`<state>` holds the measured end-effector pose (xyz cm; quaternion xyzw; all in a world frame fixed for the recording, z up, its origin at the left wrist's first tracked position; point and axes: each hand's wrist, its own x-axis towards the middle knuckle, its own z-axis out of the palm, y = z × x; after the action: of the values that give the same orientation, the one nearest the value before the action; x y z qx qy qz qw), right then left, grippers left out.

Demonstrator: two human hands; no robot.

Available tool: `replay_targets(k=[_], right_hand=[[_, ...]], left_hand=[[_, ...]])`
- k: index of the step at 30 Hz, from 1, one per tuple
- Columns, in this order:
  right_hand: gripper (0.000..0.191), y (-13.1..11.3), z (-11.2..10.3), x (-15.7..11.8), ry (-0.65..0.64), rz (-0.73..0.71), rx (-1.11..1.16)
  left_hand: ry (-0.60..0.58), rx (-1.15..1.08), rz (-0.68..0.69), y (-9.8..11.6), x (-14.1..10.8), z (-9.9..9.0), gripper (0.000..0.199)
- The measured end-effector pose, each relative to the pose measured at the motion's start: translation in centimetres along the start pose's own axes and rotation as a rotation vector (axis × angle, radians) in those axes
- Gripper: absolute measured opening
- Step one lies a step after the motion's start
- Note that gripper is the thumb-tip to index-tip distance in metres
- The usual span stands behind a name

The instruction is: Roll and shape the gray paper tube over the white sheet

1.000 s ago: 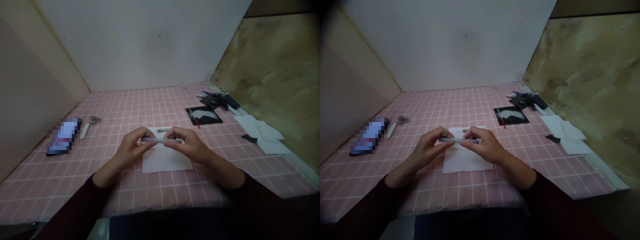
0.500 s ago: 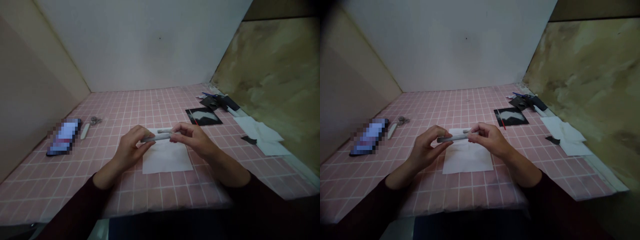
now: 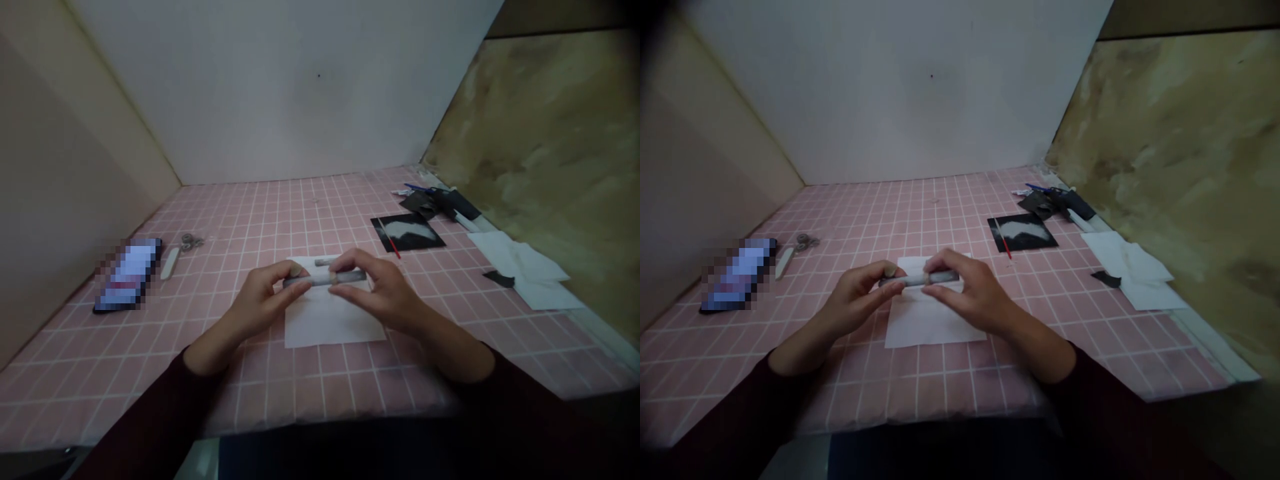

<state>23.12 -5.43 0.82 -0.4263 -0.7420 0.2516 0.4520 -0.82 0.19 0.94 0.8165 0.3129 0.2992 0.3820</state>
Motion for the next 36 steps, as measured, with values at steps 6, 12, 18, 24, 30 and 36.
replay_targets(k=[6,12,18,24,30,36], right_hand=[[0.018,-0.2,-0.3,0.0,0.127,-0.111,-0.162],[0.014,0.1,-0.3,0.0,0.006,-0.141,-0.174],[0.013,-0.1,-1.0,0.1,0.116,-0.071,-0.111],[0.008,-0.2,-0.5,0.1,0.045,0.014,-0.028],[0.018,1.3,-1.1,0.6,0.174,0.270,0.258],[0.022,2.6,-0.3,0.8,0.184,0.534,0.748]], left_hand=[[-0.107,-0.178,-0.177,0.1,0.5,0.0,0.041],[-0.156,-0.199,-0.220,-0.2,0.6,-0.1,0.041],[-0.104,-0.233,-0.246,-0.2,0.6,-0.3,0.040],[-0.143,-0.230,-0.257,-0.1,0.5,0.2,0.041],[-0.036,-0.295,-0.289,-0.4,0.5,0.0,0.039],[0.038,-0.341,-0.256,-0.4,0.8,0.2,0.030]])
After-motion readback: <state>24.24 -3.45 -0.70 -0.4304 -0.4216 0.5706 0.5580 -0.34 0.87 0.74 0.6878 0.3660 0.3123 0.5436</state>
